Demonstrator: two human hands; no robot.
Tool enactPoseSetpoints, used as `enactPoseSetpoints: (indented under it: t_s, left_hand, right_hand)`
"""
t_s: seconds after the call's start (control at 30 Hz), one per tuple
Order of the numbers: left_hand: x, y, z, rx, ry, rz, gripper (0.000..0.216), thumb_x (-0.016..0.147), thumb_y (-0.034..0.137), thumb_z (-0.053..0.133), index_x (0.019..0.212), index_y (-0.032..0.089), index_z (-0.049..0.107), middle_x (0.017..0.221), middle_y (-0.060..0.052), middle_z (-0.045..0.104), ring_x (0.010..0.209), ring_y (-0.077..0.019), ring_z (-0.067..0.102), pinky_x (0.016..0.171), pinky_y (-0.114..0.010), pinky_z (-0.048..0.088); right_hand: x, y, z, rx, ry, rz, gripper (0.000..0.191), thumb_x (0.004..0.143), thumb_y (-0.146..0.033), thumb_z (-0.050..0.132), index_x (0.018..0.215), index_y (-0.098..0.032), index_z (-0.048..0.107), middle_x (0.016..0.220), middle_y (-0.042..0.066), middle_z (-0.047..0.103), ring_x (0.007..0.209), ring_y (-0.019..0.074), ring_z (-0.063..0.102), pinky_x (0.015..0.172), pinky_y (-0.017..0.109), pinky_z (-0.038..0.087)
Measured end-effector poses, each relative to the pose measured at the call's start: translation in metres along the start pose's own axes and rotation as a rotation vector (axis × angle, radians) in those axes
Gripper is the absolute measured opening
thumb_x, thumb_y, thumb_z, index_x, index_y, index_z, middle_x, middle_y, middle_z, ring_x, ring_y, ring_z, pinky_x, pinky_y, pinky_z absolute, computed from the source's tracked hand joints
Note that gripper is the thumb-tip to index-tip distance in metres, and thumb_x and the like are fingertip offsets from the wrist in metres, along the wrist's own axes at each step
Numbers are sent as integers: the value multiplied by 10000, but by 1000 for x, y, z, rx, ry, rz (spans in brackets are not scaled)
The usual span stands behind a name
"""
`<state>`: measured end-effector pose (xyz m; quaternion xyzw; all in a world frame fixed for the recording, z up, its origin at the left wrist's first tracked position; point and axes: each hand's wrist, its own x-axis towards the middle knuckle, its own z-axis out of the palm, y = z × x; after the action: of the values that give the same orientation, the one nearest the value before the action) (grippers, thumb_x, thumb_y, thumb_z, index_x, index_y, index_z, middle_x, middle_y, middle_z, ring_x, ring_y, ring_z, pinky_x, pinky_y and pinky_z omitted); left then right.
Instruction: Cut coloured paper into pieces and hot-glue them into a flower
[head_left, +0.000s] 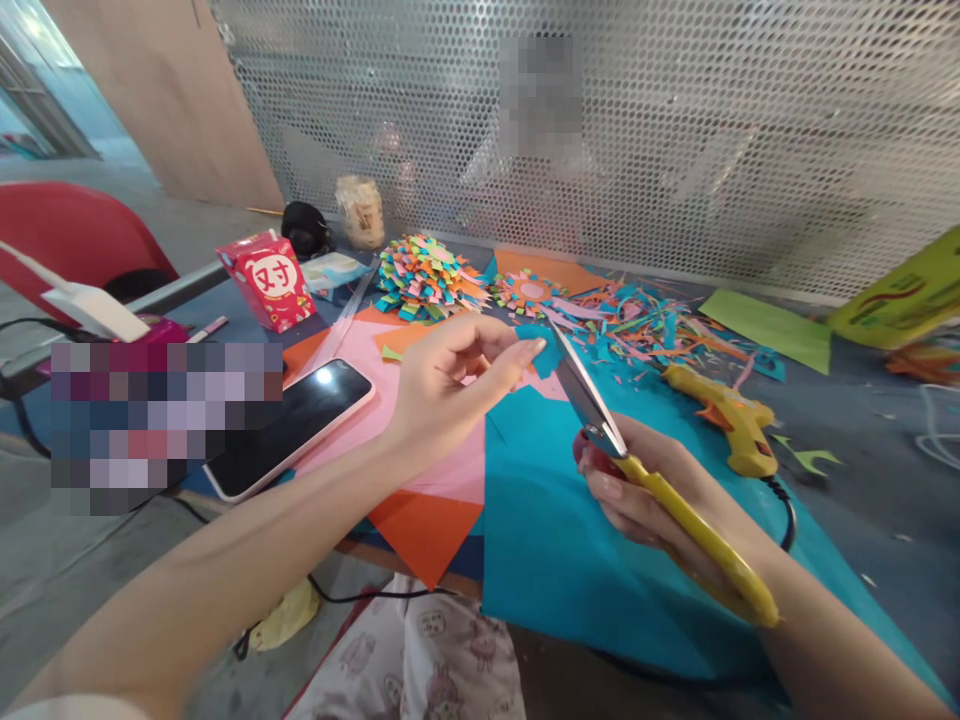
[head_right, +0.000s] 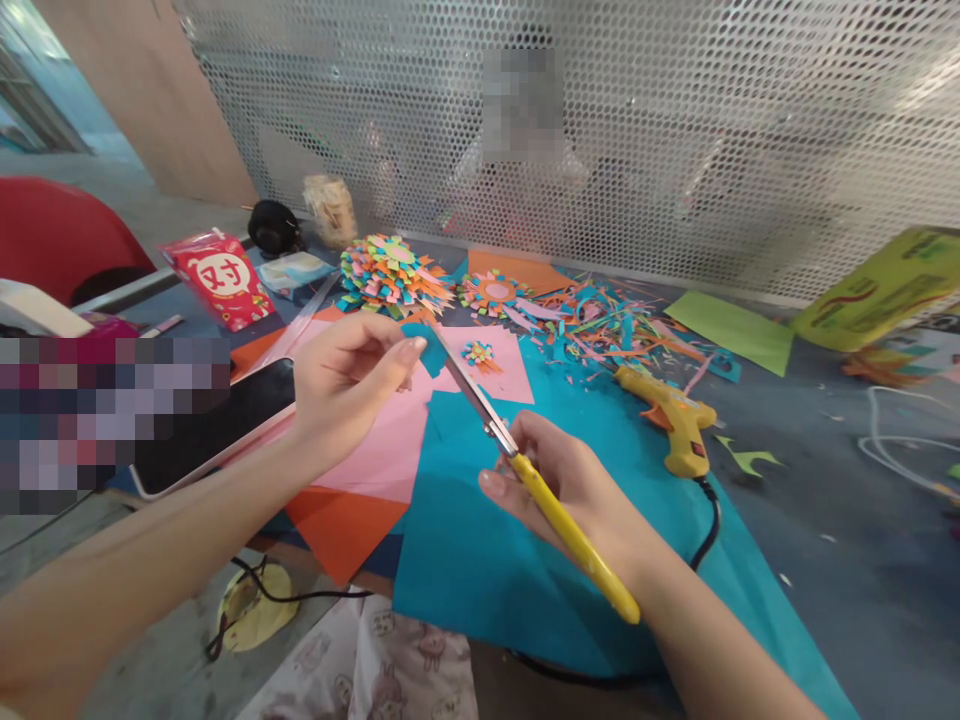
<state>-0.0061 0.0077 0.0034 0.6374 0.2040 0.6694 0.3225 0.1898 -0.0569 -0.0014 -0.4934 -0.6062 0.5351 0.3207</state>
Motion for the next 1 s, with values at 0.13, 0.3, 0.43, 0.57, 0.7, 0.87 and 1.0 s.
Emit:
enactPoseSetpoints:
  t_s: [0.13, 0.3, 0.43, 0.57, 0.7, 0.87, 1.0]
  left_hand:
    - [-1, 0, 1, -4, -16, -47, 319, 819, 383, 705, 625, 172, 564, 535, 41, 567, 460, -41, 524, 408, -137, 397]
    - [-5, -1, 3, 1, -37, -113, 265, 801, 338, 712, 640, 171, 584, 559, 35, 567, 485, -51, 509, 417, -153, 390]
    - [-7, -1, 4, -26, -80, -137, 229, 797, 300, 705, 645, 172, 590, 567, 35, 564, 501, -59, 520, 442, -167, 415]
    - [-8, 0, 3, -27, -78, -145, 233, 803, 300, 699, 642, 173, 588, 563, 36, 568, 497, -58, 533, 452, -169, 418]
    - [-7, 0, 3, -10, -70, -136, 255, 805, 332, 702, 637, 175, 590, 572, 31, 572, 494, -58, 532, 448, -173, 411]
    - [-7, 0, 2, -12, -64, -141, 264, 811, 356, 703, 650, 178, 595, 578, 30, 561, 501, -60, 526, 440, -176, 404]
    - [-8, -2, 1, -59, -61, -137, 241, 830, 340, 695, 676, 178, 605, 594, 34, 566, 516, -57, 550, 442, -164, 406]
  right_hand:
    - [-1, -2, 3, 24, -8, -3, 467, 763, -583, 709, 777, -234, 400, 604, -87, 365, 438, 45, 250, 386, 245, 145]
    - [-2, -6, 6, 44, 42, 41, 484, 741, -575, 730, 781, -234, 389, 628, -86, 361, 440, 39, 241, 377, 239, 117]
    - [-3, -8, 7, 52, 41, 43, 483, 742, -571, 729, 761, -234, 383, 601, -90, 345, 448, 44, 241, 382, 233, 133]
    - [-3, -7, 6, 60, 43, 50, 489, 736, -578, 733, 758, -233, 387, 602, -90, 347, 444, 42, 244, 379, 229, 136]
    - [-2, -5, 4, 57, 20, 33, 485, 749, -590, 719, 760, -232, 394, 592, -92, 351, 437, 40, 253, 372, 224, 147]
    - [-2, -6, 5, 55, 38, 43, 504, 731, -606, 729, 755, -229, 396, 594, -92, 351, 440, 37, 255, 373, 222, 141]
    - [-3, -8, 6, 47, 48, 54, 508, 722, -608, 733, 750, -231, 394, 590, -93, 341, 445, 41, 250, 377, 226, 135]
